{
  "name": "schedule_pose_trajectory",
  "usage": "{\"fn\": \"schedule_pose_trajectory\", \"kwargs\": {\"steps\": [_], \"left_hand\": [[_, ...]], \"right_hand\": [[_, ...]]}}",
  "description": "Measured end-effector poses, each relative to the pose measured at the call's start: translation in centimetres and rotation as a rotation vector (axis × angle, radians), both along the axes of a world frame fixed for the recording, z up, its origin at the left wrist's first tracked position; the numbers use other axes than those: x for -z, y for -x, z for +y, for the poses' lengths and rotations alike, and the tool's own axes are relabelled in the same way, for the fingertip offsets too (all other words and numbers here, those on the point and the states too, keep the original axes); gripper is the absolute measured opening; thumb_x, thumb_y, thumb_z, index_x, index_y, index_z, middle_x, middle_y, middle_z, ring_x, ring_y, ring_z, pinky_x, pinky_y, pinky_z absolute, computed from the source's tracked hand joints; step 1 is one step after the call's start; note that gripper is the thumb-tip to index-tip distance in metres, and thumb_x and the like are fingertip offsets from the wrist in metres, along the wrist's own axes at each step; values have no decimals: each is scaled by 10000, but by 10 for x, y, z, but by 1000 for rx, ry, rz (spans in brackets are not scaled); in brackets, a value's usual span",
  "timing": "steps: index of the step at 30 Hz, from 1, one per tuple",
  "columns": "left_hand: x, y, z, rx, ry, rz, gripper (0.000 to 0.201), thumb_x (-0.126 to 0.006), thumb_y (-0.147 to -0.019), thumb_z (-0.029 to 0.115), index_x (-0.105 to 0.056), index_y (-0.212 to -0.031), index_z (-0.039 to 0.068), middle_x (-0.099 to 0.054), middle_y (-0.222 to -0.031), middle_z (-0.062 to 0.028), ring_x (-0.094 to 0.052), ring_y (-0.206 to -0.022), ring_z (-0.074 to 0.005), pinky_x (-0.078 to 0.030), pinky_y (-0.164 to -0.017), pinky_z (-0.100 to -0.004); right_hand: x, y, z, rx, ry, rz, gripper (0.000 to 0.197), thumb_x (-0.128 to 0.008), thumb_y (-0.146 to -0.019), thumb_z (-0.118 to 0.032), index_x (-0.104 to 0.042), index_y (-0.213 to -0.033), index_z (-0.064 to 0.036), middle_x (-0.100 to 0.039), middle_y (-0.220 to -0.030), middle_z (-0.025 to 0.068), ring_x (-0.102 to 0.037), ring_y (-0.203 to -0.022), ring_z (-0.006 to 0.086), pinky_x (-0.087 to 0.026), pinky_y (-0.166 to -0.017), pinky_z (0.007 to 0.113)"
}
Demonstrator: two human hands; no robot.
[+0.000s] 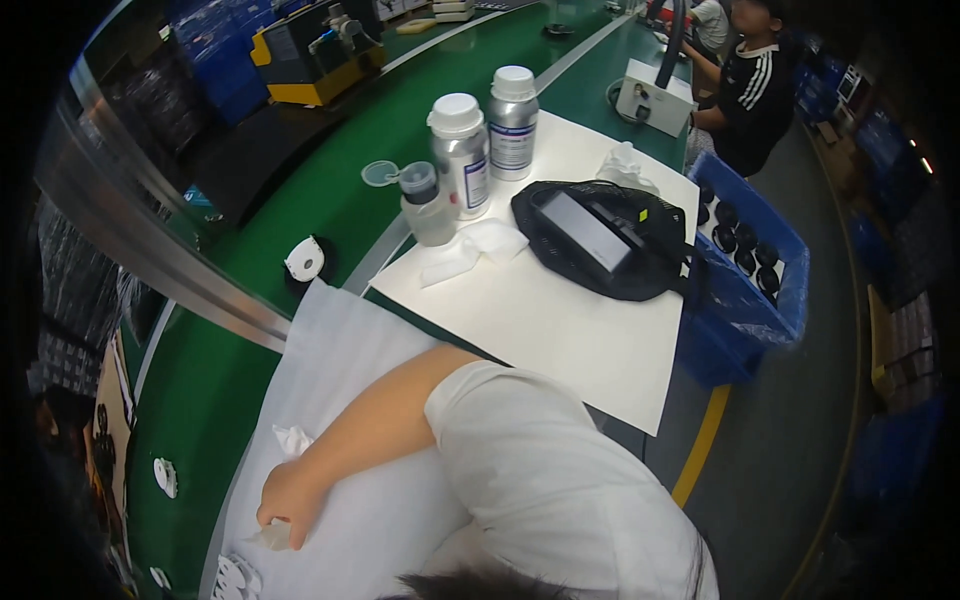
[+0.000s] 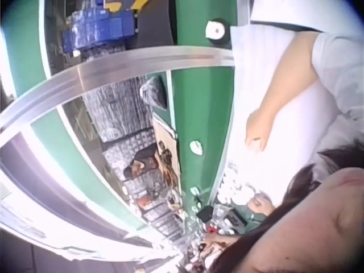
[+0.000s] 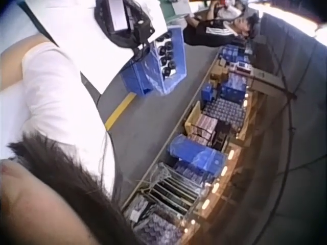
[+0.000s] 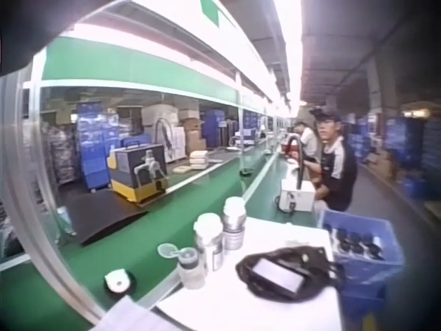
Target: The person assembles and cleans small white plastic electronic components at a factory station. The cleaning is performed with a cleaning cloth and solution from an applicator bottle.
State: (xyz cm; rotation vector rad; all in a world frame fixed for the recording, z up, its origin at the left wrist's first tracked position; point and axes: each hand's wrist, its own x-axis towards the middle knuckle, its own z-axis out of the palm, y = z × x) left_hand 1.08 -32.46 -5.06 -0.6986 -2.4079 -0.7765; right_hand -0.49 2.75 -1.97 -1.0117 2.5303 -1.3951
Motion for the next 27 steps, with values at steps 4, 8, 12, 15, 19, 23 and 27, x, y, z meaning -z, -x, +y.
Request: {"fn": "schedule_pose_trajectory", "kwargs": {"steps": [4,8,12,15,19,23,27], "left_hand": [[-4,21,21,46,-7,48,210,-619,-765,148,-533,-824,-35,-509,-818,-172,-467,-734,-304,-396,-687,-417],[-11,49,41,79,-3,102,251,-622,-779,187,-544,-871,-33,-524,-869,-181,-485,-774,-308,-404,-721,-421],[-28,79,38,36,34,154,296,-624,-792,226,-554,-919,-32,-540,-921,-190,-502,-814,-313,-411,-756,-426],[-41,64,-5,-120,97,155,330,-627,-803,255,-562,-955,-31,-552,-960,-197,-515,-845,-316,-417,-782,-429],[-101,56,-83,-189,19,-36,367,-511,-805,48,-474,-1160,-38,-507,-1143,-195,-496,-1045,-291,-369,-912,-360],[-165,148,25,-83,577,53,346,-603,-719,156,-522,-1022,10,-572,-946,-171,-544,-870,-352,-438,-755,-393],[-181,224,53,-305,871,-386,498,-620,-728,349,-525,-1133,74,-560,-1108,-163,-523,-1046,-318,-418,-879,-417]], "right_hand": [[0,-2,-1,10,-21,21,444,-647,-670,-414,-584,-970,-93,-600,-775,34,-580,-774,227,-427,-631,353],[6,-4,-3,14,18,105,459,-656,-656,-449,-599,-934,-87,-608,-805,51,-583,-802,242,-432,-640,364],[5,4,-9,15,5,153,435,-654,-660,-432,-597,-934,-98,-586,-835,62,-573,-822,244,-441,-658,369],[3,0,6,136,212,-27,380,-676,-674,-389,-590,-898,-95,-598,-847,93,-577,-791,266,-454,-670,376],[-11,7,-6,288,559,-118,379,-692,-735,-282,-516,-1005,-83,-599,-902,63,-588,-825,167,-476,-710,318],[-33,0,21,253,796,-250,460,-660,-787,-215,-483,-1170,-32,-577,-961,29,-540,-864,113,-458,-746,275],[-65,-4,14,110,719,-316,534,-610,-826,-186,-373,-1288,-61,-570,-998,34,-526,-870,103,-457,-751,260]]}}
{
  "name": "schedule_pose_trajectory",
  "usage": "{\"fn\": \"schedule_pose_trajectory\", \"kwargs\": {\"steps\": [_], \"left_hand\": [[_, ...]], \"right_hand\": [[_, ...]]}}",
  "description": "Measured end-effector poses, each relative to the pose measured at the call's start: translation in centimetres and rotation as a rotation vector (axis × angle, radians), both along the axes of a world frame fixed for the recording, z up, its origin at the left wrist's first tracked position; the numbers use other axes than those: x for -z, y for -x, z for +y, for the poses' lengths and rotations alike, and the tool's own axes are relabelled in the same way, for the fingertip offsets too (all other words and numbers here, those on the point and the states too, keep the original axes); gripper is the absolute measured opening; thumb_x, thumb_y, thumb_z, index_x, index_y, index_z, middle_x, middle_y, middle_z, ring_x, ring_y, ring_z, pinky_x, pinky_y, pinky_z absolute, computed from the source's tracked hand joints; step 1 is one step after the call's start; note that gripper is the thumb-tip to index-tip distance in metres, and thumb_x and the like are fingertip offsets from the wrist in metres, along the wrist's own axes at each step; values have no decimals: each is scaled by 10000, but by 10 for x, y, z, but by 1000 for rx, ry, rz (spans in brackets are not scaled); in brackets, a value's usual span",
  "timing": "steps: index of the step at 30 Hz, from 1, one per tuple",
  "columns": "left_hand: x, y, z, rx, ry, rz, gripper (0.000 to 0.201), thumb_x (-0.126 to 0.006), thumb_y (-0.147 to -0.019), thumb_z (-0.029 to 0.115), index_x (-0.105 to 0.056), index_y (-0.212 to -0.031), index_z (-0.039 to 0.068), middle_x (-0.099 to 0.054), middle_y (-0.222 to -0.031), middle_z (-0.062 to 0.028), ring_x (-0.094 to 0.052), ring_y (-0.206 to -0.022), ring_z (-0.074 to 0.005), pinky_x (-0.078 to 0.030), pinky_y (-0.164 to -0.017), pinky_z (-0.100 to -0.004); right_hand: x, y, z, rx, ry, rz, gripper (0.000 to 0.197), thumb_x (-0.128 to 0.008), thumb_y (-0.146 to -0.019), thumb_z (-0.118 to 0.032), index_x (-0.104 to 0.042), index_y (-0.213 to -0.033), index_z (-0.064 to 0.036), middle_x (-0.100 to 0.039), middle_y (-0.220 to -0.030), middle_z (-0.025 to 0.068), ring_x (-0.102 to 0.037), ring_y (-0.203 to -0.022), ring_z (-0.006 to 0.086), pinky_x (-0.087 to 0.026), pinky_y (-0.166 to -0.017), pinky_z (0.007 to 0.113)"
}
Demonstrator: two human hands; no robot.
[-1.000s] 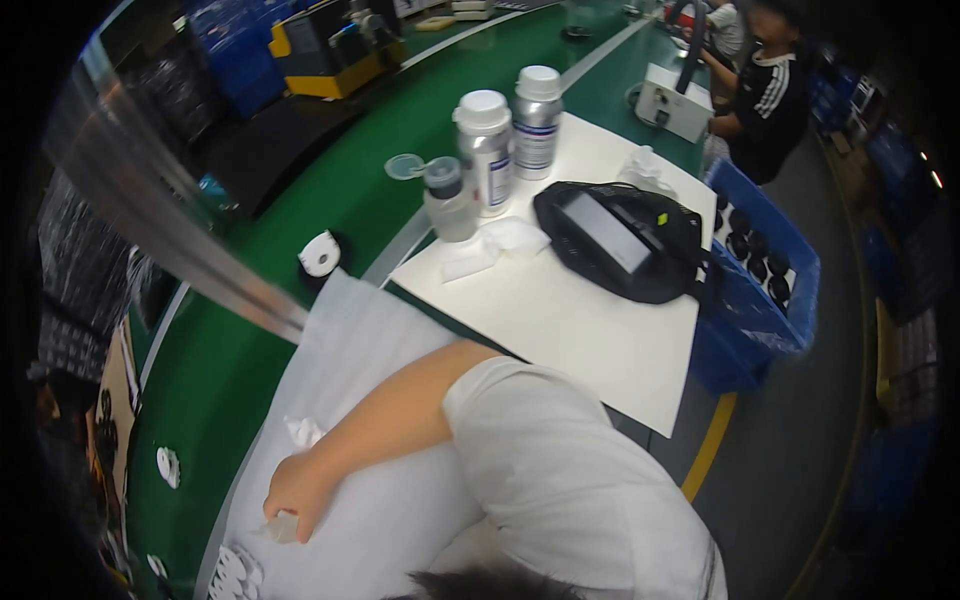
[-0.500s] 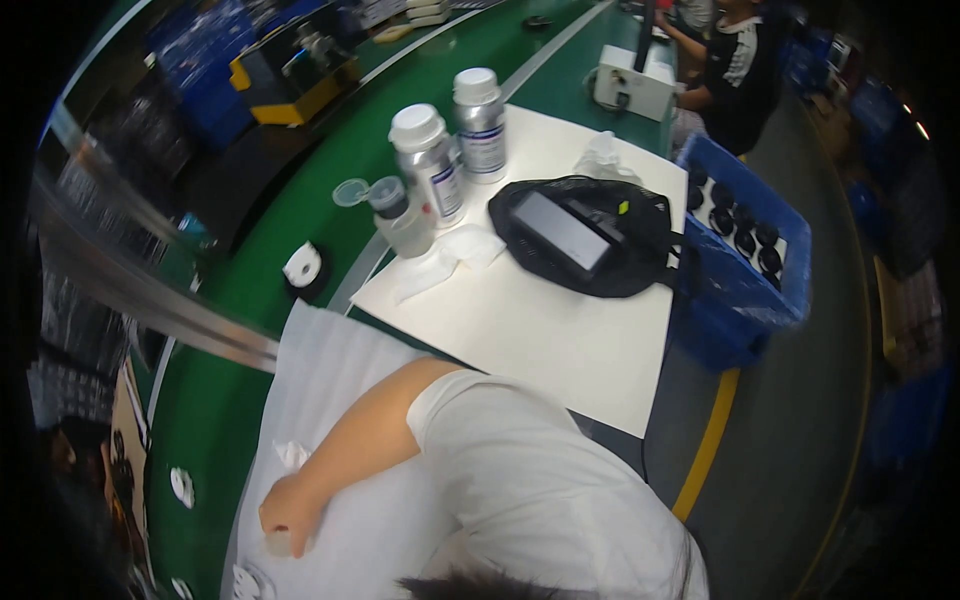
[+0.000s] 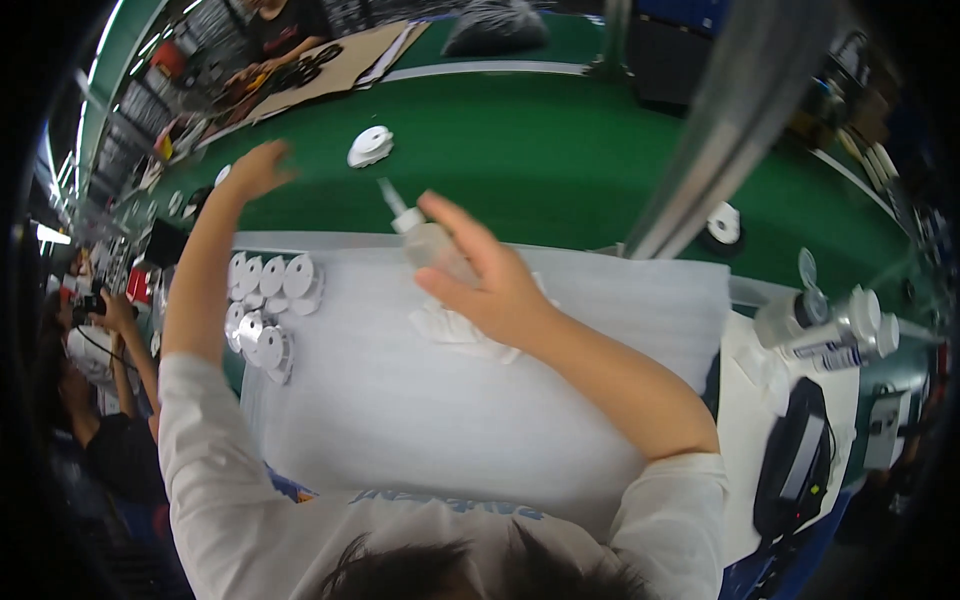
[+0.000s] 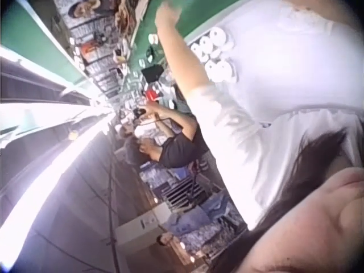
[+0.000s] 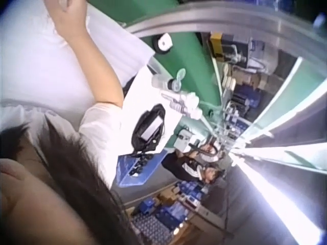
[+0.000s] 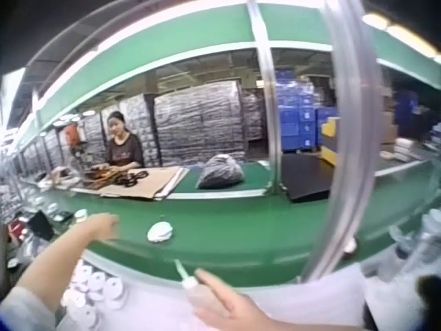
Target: The person assembles and cleans small white plastic electronic components at a factory station. The cleaning is performed with a cleaning cloth and solution from an applicator bottle.
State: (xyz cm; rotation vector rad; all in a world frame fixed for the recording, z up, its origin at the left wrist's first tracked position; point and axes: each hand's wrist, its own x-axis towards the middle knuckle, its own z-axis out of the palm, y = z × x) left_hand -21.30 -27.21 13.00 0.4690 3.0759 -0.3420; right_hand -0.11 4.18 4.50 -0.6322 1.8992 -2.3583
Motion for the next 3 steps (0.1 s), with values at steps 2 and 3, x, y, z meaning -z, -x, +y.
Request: {"fn": "schedule_pose_trajectory", "kwargs": {"steps": [2,3], "left_hand": [[28,46,0,-5,-80,-71,594,-630,-742,398,-477,-1215,71,-510,-1200,-197,-503,-1095,-297,-391,-929,-379],[35,50,-1,-7,-88,-79,594,-630,-742,398,-477,-1215,71,-510,-1200,-197,-503,-1095,-297,-391,-929,-379]], "right_hand": [[-4,1,4,-16,47,-124,668,-601,-834,-205,-219,-1369,-89,-557,-1059,65,-536,-916,136,-446,-804,260],[-3,4,10,6,82,-148,772,-609,-829,-231,-116,-1409,-102,-549,-1092,90,-547,-948,165,-439,-842,266]]}}
